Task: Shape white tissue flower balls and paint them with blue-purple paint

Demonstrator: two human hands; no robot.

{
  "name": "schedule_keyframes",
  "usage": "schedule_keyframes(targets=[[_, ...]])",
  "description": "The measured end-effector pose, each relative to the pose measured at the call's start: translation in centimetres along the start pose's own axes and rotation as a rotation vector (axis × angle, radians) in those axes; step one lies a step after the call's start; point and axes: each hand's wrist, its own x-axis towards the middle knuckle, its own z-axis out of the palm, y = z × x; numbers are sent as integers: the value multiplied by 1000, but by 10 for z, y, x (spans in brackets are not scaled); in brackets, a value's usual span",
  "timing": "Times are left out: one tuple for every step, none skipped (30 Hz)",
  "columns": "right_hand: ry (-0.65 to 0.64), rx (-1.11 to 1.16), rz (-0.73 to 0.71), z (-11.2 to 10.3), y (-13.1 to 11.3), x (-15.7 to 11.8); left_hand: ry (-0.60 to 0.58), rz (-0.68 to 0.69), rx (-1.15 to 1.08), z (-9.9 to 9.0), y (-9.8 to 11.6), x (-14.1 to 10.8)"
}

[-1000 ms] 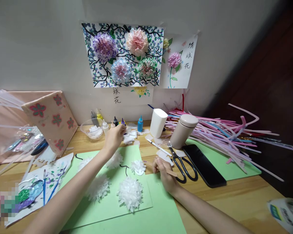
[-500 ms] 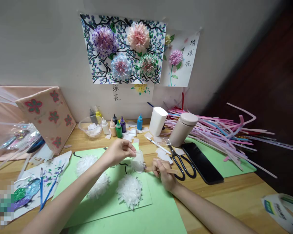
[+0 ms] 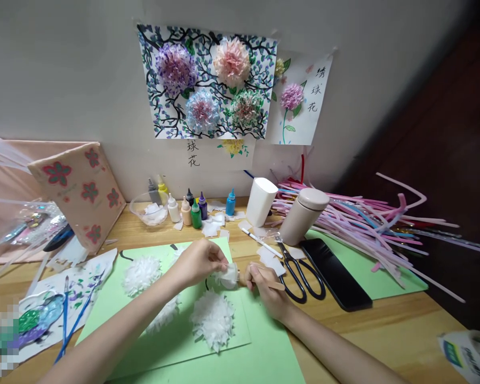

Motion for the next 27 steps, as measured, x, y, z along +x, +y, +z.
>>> schedule_keyframes(targets=[[2,-6,6,0,0,1,-11,1,34,3,0,0],[6,-11,15,0,0,1,-19,1,71,7,1,0],[12,-14,22,0,0,1,-29,-1,109,11,2,0],[21,-16,27,0,1,1,-39,-4,145,14,3,0],[35,-14,25,-1,1,0,-46,-9,182,17,4,-1],[50,-9,16,-1,2,-1,-51,-16,220,19,5,-1],[65,-1,-1,-1,4,-2,-52,-24,256,19,6,-2],[77,8,-23,-1,5,-4,-52,-33,287,19,7,-2],[78,14,-45,-1,5,-5,-51,-38,310,17,9,-3],[67,19,-61,-1,6,-6,-48,-41,327,14,10,-4],[47,20,-70,-1,6,-6,-45,-43,338,11,11,-5],[25,19,-69,-2,5,-6,-42,-44,344,7,12,-6],[8,17,-61,-2,4,-6,-35,-44,350,3,13,-6],[-4,15,-49,-2,3,-5,-30,-45,351,0,13,-7],[-11,13,-35,-2,2,-4,-26,-43,344,-3,14,-7],[-16,11,-20,-2,1,-3,-33,-36,324,-4,14,-7],[-22,10,-3,-2,0,-2,-55,-22,283,-4,14,-7],[-32,12,18,-2,0,-1,-95,-6,226,-3,15,-7],[-39,19,40,-3,0,0,-146,11,160,-1,15,-7],[-41,32,64,-3,1,1,-198,28,101,2,15,-7],[-39,50,89,-3,2,1,-234,42,64,6,15,-6],[-34,75,114,-3,3,1,-243,49,59,10,15,-6],[-28,101,136,-3,4,2,-224,51,87,14,14,-5],[-22,126,154,-3,5,2,-183,48,140,19,14,-5],[-17,148,166,-2,7,2,-131,44,205,22,13,-4],[-14,164,174,-2,8,2,-80,40,274,26,11,-3],[-10,173,177,-2,8,2,-28,42,339,28,10,-3]])
